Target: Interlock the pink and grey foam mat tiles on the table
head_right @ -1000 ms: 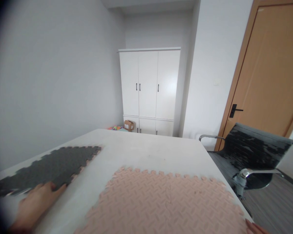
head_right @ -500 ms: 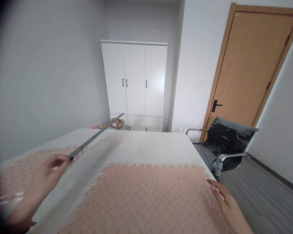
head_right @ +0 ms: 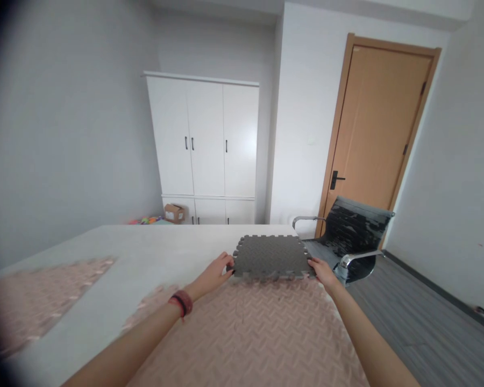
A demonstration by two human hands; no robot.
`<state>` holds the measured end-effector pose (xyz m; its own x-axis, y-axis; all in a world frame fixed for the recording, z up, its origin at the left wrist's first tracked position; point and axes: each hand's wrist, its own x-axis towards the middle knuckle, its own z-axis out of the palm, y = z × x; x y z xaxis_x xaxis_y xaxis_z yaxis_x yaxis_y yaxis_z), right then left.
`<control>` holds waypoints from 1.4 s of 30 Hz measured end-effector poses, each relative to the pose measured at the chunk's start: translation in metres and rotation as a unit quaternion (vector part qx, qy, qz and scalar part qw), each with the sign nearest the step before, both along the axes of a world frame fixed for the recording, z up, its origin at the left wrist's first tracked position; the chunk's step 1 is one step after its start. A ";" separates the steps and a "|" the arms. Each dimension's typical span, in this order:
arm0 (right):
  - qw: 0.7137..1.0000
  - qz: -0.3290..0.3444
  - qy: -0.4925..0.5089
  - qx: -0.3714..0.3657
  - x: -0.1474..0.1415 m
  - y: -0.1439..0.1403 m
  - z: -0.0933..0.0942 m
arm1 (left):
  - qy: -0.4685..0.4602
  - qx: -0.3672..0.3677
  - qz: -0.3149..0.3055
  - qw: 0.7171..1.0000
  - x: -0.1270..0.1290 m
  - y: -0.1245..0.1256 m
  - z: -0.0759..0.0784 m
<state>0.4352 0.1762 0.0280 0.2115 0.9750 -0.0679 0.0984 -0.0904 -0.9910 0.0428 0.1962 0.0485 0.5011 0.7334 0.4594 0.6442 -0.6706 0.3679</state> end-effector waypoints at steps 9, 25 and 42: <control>0.943 0.027 -0.332 -0.010 0.041 0.075 -0.031 | 0.037 -0.044 0.058 0.997 0.039 0.038 -0.050; 0.842 -0.016 -0.539 -0.013 0.040 0.081 -0.062 | 0.113 -0.051 0.036 0.992 0.035 0.035 -0.042; 0.769 0.205 -0.585 0.156 -0.044 -0.021 -0.035 | 0.188 -0.011 -0.032 0.982 0.061 -0.036 -0.034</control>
<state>0.3910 0.1555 -0.0067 -0.3792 0.9064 0.1863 0.8965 0.4097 -0.1685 0.1034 0.1606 0.0146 0.6773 0.7025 0.2185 0.6940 -0.7087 0.1271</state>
